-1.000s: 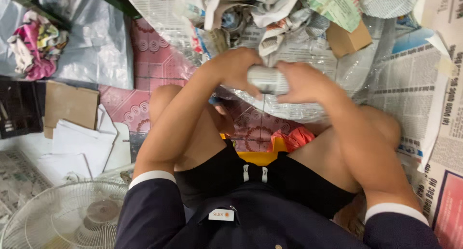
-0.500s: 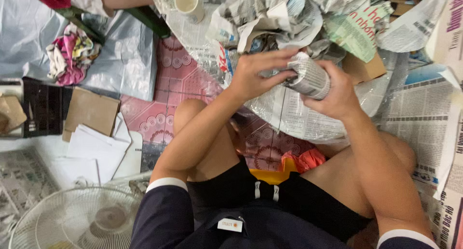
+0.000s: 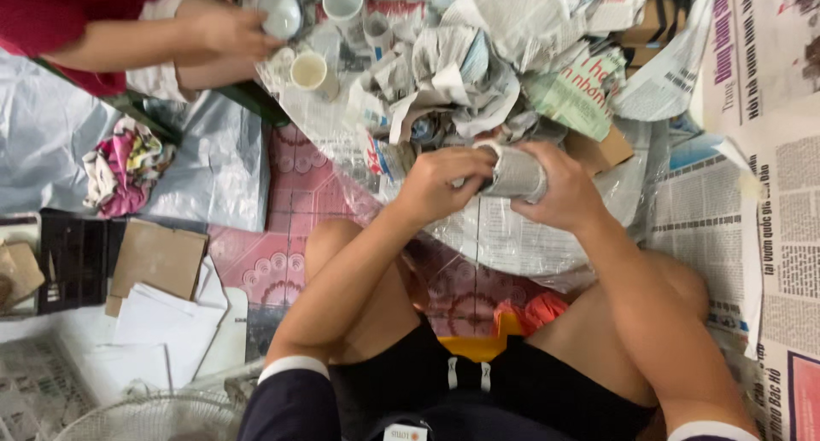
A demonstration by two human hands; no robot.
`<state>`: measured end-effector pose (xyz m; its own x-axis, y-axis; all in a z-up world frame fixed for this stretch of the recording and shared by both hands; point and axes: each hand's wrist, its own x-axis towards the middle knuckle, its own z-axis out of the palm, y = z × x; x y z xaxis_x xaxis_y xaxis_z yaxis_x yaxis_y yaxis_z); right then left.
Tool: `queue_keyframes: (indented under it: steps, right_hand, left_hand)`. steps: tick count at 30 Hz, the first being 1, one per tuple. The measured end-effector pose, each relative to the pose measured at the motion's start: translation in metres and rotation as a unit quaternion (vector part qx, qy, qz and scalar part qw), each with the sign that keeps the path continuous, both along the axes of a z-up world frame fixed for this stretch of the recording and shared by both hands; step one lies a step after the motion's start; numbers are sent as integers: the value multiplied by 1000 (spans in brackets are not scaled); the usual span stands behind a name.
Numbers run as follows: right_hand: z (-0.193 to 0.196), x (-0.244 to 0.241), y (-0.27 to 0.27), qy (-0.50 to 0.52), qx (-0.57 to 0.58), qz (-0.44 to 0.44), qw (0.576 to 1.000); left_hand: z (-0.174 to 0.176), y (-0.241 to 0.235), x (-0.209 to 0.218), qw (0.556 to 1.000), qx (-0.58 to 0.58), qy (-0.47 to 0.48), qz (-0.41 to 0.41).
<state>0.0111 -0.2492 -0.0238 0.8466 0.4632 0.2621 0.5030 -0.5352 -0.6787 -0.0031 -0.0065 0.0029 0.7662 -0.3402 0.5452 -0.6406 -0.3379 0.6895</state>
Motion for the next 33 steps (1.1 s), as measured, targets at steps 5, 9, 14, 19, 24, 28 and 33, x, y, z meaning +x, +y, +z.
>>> queue_keyframes:
  steps: [5, 9, 14, 19, 24, 28, 33]
  right_hand:
    - [-1, -1, 0, -28, -9, 9, 1000]
    - [-2, -6, 8, -14, -25, 3, 1000]
    - [-2, -7, 13, -20, -22, 6, 1000]
    - [0, -14, 10, 5, -10, 32, 999]
    - [6, -12, 12, 2, 7, 5, 1000]
    - [8, -14, 8, 30, 50, -32, 998]
    - [4, -17, 7, 34, 79, -34, 996]
  left_hand:
    - [3, 13, 3, 996, -37, 64, -47]
    - [6, 14, -1, 996, -10, 64, -60]
    - [4, 18, 2, 981, -31, 170, -85]
    - [-4, 18, -7, 989, 40, 95, -108]
    - [-6, 12, -1, 994, -85, -8, -72]
    - [0, 25, 3, 978, -180, -94, 39]
    - [6, 18, 5, 979, -155, 126, 37]
